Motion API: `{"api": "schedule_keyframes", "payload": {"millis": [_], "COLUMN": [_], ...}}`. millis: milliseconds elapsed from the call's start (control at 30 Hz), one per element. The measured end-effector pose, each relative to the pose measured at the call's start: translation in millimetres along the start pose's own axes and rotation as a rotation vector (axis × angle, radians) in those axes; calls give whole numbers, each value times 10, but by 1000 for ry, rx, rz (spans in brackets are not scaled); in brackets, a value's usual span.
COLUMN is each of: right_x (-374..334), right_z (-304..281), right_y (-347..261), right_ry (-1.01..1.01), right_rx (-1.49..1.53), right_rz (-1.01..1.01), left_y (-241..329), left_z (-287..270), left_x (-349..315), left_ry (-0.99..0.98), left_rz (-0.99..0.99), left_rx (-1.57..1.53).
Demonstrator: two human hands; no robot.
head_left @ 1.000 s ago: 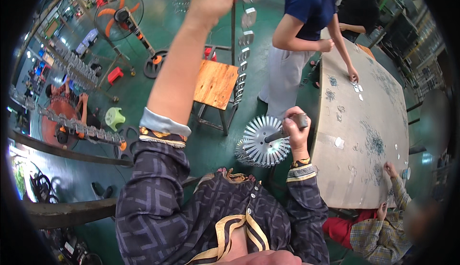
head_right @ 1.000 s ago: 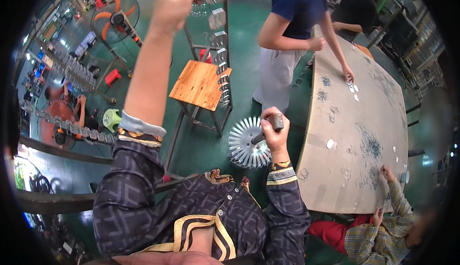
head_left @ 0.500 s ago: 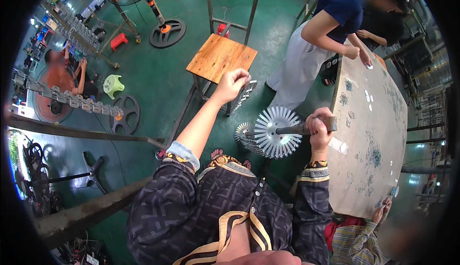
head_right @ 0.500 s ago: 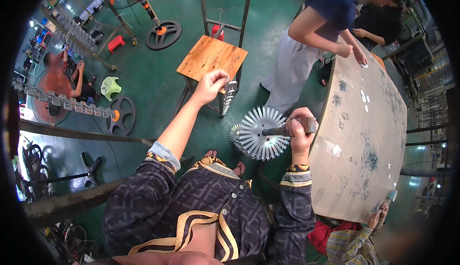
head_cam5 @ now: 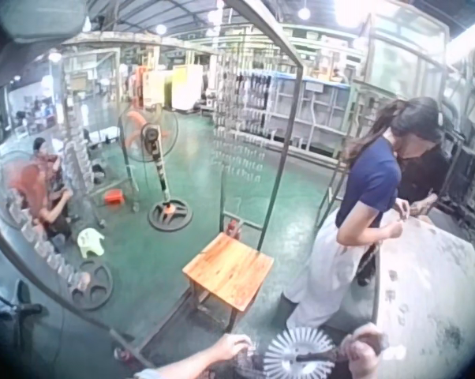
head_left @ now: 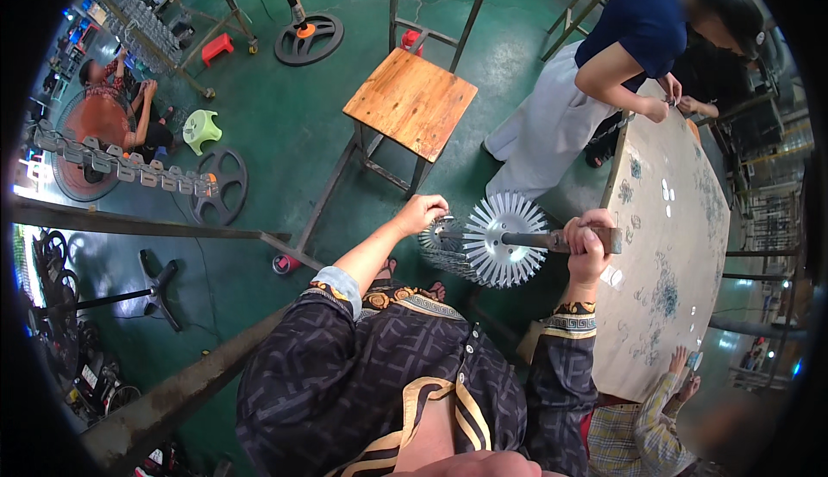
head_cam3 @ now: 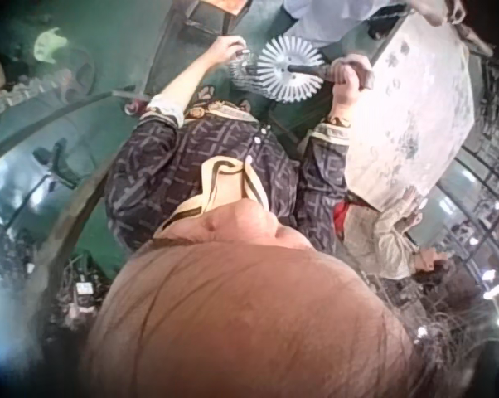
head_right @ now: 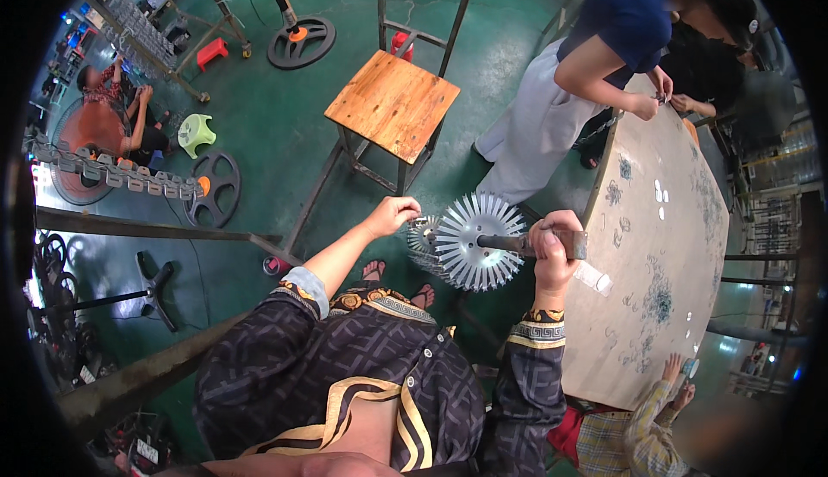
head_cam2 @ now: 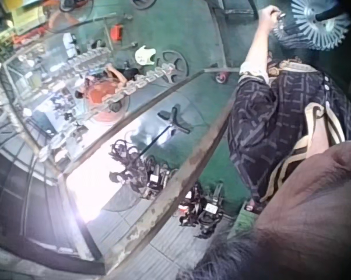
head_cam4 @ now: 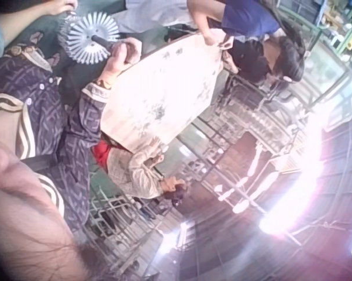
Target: The person assembles a star-shaped light fixture by attaching small metal pieces to a central hub using a tool. They repeatedly pick up pieces and attach them to the fixture while standing in a workshop.
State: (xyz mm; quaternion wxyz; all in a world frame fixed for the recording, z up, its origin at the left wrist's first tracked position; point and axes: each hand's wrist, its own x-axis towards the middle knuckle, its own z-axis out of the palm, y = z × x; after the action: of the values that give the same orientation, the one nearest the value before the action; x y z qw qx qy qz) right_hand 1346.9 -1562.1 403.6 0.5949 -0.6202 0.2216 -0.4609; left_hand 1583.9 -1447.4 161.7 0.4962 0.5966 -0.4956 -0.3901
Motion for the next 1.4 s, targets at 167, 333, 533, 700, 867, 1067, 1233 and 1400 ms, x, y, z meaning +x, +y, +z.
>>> {"api": "schedule_keyframes", "payload": {"millis": [167,333,533,700,867,1067,1233,1400], "right_x": [8,13,23,37,44,43,40,28], "right_z": [6,-3,20,30,39,36,31,-17], "right_y": [22,21,2,11,3,-2,2,42], "right_ry": [-11,-5,-5,-23,-15,-20,-23,-35], "right_rx": [2,-9,-19,-47,-11,-2,-4,13], "right_rz": [-3,0,8,-13,-5,-9,-15,-18], "left_y": [-115,-32,-4,-46,-33,-32,11,-28], "left_z": [177,235,302,339,329,324,300,325], "left_x": [-99,-116,-112,-67,-40,3,17,24], "left_ry": [-104,-226,-272,-320,-365,-372,-378,-433], "left_rz": [37,79,105,167,202,185,172,131], "left_rx": [-18,19,5,29,70,45,32,57]}}
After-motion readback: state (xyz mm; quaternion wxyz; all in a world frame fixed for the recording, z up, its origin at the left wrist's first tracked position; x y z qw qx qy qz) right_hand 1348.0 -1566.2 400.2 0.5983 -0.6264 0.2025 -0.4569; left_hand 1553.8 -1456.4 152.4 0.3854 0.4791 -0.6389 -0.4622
